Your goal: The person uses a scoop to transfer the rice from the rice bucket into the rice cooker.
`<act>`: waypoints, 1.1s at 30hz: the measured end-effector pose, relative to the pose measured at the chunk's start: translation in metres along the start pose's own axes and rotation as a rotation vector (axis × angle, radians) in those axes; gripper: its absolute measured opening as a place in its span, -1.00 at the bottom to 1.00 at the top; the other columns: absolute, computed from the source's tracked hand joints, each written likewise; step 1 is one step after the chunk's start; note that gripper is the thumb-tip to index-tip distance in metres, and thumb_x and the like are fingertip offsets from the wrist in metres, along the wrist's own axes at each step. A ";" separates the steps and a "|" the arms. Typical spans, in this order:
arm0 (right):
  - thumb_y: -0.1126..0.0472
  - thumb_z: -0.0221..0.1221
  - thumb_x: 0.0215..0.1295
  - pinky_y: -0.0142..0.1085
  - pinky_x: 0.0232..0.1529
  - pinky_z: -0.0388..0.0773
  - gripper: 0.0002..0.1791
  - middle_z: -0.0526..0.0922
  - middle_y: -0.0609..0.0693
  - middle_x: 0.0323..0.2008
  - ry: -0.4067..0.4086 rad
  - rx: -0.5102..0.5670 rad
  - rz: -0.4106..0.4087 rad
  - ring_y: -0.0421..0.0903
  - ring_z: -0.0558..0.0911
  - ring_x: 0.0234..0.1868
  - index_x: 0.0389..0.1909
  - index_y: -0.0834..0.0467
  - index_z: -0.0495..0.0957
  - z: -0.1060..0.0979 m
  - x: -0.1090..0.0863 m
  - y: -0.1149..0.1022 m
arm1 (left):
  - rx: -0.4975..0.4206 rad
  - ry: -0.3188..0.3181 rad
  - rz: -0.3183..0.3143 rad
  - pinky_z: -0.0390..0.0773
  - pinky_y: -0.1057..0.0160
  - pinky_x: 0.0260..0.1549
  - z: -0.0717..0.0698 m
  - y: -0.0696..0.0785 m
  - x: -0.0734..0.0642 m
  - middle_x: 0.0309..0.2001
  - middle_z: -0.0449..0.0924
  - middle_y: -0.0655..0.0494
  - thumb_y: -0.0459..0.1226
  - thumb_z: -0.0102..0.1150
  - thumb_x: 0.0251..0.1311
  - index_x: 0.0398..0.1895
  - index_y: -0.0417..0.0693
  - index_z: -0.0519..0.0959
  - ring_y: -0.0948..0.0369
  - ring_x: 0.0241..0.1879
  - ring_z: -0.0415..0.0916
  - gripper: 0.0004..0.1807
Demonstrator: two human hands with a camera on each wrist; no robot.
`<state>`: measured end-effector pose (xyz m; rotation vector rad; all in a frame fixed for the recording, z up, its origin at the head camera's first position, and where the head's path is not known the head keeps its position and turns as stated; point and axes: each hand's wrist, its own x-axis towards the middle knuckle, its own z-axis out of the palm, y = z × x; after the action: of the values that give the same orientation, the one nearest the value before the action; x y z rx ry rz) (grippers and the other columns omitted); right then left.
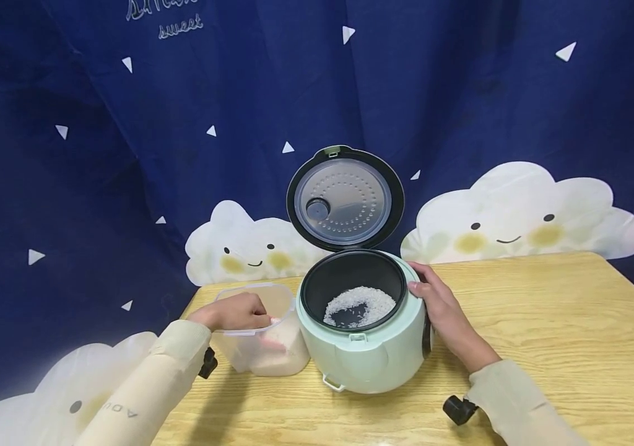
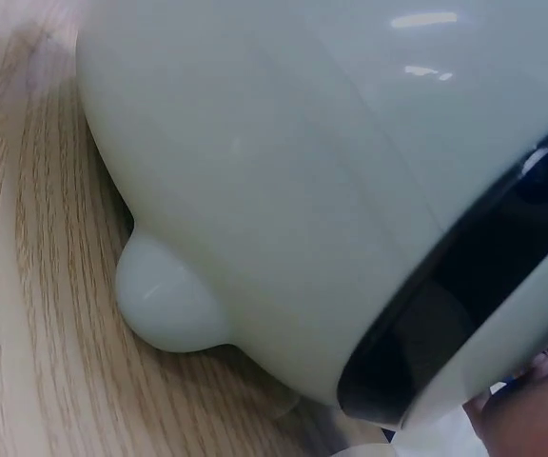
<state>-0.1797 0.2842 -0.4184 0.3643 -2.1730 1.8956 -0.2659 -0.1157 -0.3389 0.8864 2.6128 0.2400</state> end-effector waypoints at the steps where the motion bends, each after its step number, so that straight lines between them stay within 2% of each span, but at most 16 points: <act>1: 0.06 -0.17 0.62 -0.77 0.22 0.19 -0.44 0.41 -0.52 0.26 -0.002 -0.001 0.002 -0.62 0.32 0.29 0.53 0.15 0.22 0.000 0.000 0.000 | -0.008 0.005 0.004 0.10 0.38 -0.63 -0.001 -0.001 0.000 -0.76 0.18 0.39 -0.18 0.04 0.26 -0.83 0.20 0.35 0.37 -0.69 0.11 -0.56; 9: 0.02 -0.18 0.62 -0.78 0.21 0.19 -0.42 0.40 -0.52 0.26 -0.004 -0.021 0.012 -0.63 0.31 0.29 0.54 0.16 0.20 0.000 0.000 -0.001 | -0.045 0.029 0.036 0.12 0.38 -0.59 -0.006 -0.005 0.000 -0.75 0.17 0.37 -0.21 0.03 0.29 -0.82 0.18 0.34 0.37 -0.69 0.10 -0.55; 17: 0.05 -0.18 0.62 -0.78 0.21 0.18 -0.43 0.39 -0.54 0.26 0.002 -0.035 0.010 -0.64 0.30 0.29 0.54 0.17 0.19 -0.002 0.000 0.001 | -0.059 0.021 0.016 0.16 0.39 -0.59 -0.012 -0.003 -0.004 -0.74 0.24 0.35 -0.20 0.05 0.29 -0.79 0.13 0.43 0.36 -0.69 0.17 -0.58; 23: 0.07 -0.18 0.62 -0.77 0.21 0.17 -0.44 0.41 -0.54 0.23 0.017 -0.042 -0.004 -0.63 0.31 0.28 0.52 0.19 0.22 -0.003 0.000 0.000 | -0.114 0.006 -0.007 0.17 0.40 -0.65 -0.023 0.001 -0.008 -0.75 0.28 0.33 -0.22 0.02 0.31 -0.74 0.08 0.50 0.36 -0.73 0.16 -0.61; 33: 0.06 -0.19 0.62 -0.76 0.20 0.18 -0.44 0.41 -0.56 0.23 0.012 -0.036 -0.006 -0.62 0.32 0.27 0.52 0.18 0.22 -0.001 -0.001 0.001 | -0.197 0.019 -0.033 0.17 0.38 -0.67 -0.033 -0.003 -0.025 -0.76 0.23 0.31 -0.23 0.00 0.31 -0.72 0.04 0.51 0.34 -0.75 0.12 -0.62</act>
<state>-0.1785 0.2856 -0.4192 0.3517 -2.1925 1.8477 -0.2624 -0.1348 -0.3020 0.7757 2.5645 0.4895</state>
